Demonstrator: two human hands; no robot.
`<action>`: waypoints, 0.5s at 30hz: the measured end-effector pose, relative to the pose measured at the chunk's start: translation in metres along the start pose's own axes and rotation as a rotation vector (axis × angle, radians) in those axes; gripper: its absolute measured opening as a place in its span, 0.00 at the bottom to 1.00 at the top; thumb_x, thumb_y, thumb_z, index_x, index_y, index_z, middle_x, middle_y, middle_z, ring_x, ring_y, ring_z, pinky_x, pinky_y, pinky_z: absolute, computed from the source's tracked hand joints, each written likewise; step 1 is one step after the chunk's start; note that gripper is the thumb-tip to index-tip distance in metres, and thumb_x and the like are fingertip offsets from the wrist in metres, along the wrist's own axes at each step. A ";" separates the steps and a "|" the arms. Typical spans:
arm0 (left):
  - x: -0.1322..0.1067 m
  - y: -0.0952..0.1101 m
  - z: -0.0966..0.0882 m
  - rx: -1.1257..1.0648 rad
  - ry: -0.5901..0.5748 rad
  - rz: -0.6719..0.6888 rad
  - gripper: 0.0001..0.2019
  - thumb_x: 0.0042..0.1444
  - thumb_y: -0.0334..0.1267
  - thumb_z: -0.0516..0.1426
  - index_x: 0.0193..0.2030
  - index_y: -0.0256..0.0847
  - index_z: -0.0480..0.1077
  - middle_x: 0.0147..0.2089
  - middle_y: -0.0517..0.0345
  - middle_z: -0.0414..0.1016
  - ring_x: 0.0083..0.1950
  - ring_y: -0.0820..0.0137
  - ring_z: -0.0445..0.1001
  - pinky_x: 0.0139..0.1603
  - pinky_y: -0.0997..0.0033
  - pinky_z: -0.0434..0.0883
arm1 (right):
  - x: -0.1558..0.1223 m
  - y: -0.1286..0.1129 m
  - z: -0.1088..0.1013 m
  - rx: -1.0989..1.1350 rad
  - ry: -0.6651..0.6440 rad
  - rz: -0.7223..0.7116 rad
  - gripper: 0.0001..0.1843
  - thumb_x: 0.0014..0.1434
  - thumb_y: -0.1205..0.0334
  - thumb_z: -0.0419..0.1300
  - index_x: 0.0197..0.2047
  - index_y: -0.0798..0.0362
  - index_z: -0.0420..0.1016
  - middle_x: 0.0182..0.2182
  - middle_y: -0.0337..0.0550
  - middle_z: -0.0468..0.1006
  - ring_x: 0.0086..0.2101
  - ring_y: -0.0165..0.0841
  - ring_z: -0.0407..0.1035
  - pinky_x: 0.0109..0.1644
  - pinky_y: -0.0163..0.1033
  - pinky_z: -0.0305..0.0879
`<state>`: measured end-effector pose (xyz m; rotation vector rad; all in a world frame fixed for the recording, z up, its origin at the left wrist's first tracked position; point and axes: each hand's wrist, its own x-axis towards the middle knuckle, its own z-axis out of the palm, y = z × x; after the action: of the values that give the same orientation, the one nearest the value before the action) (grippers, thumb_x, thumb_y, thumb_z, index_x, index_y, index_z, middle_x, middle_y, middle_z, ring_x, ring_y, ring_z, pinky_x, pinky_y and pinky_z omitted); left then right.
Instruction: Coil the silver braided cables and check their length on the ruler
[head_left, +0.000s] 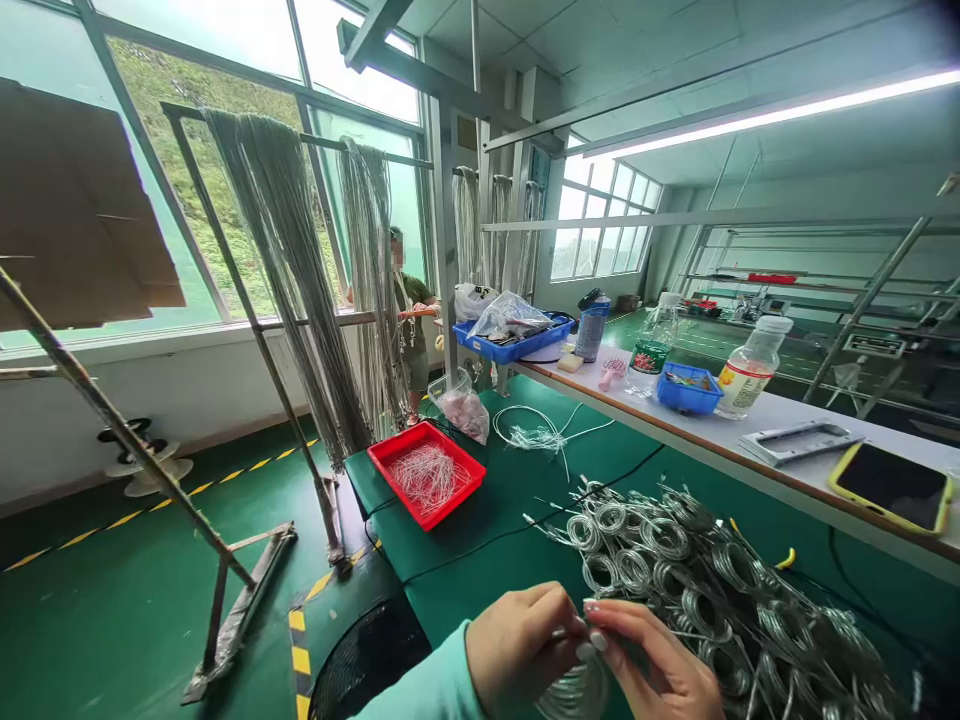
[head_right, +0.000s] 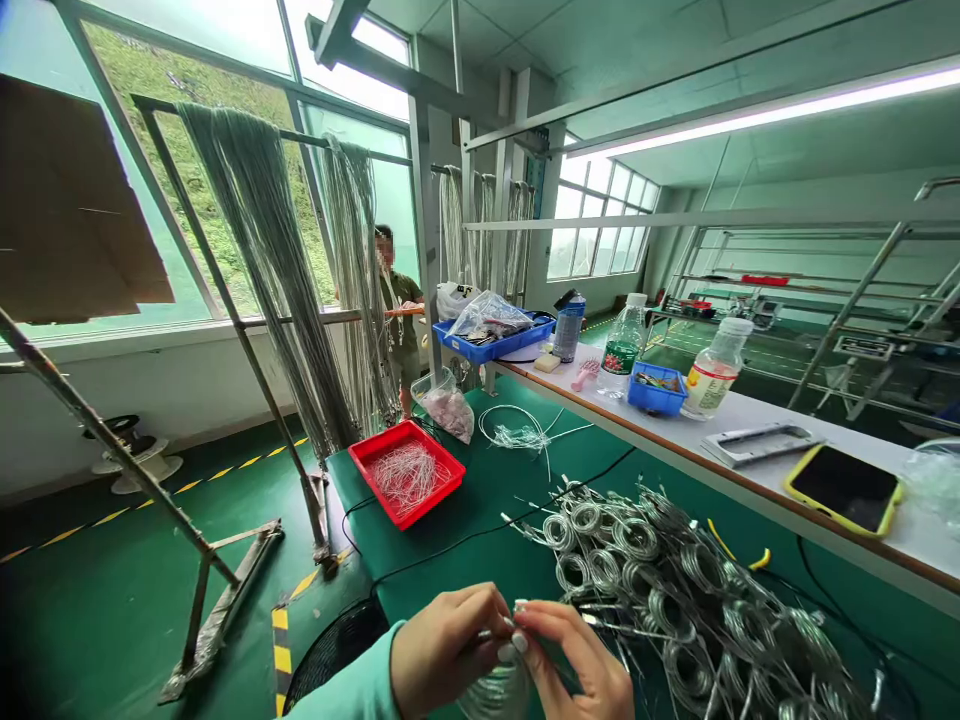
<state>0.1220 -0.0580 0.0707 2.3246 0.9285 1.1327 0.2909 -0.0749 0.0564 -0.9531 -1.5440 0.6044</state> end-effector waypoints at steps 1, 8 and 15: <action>0.001 -0.001 -0.002 -0.027 0.010 -0.003 0.14 0.63 0.45 0.49 0.31 0.38 0.64 0.29 0.50 0.75 0.27 0.73 0.71 0.26 0.79 0.65 | 0.001 -0.002 -0.001 0.014 -0.030 0.017 0.04 0.57 0.59 0.62 0.36 0.46 0.79 0.36 0.40 0.80 0.36 0.31 0.76 0.42 0.28 0.73; 0.007 -0.003 -0.016 -0.143 -0.027 -0.063 0.09 0.61 0.39 0.53 0.30 0.39 0.61 0.31 0.53 0.75 0.28 0.75 0.70 0.29 0.79 0.66 | 0.014 -0.015 -0.005 0.062 -0.081 0.099 0.05 0.61 0.62 0.58 0.39 0.51 0.75 0.36 0.44 0.79 0.37 0.32 0.76 0.41 0.32 0.75; 0.008 -0.004 -0.016 -0.178 -0.069 -0.102 0.13 0.62 0.43 0.52 0.30 0.39 0.60 0.32 0.52 0.75 0.28 0.75 0.69 0.29 0.78 0.66 | 0.026 -0.029 -0.006 -0.035 -0.141 -0.063 0.03 0.59 0.65 0.60 0.37 0.53 0.75 0.35 0.45 0.79 0.36 0.33 0.75 0.39 0.34 0.74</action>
<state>0.1109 -0.0484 0.0821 2.1352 0.8725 1.0423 0.2896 -0.0690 0.0953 -0.9002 -1.7091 0.6122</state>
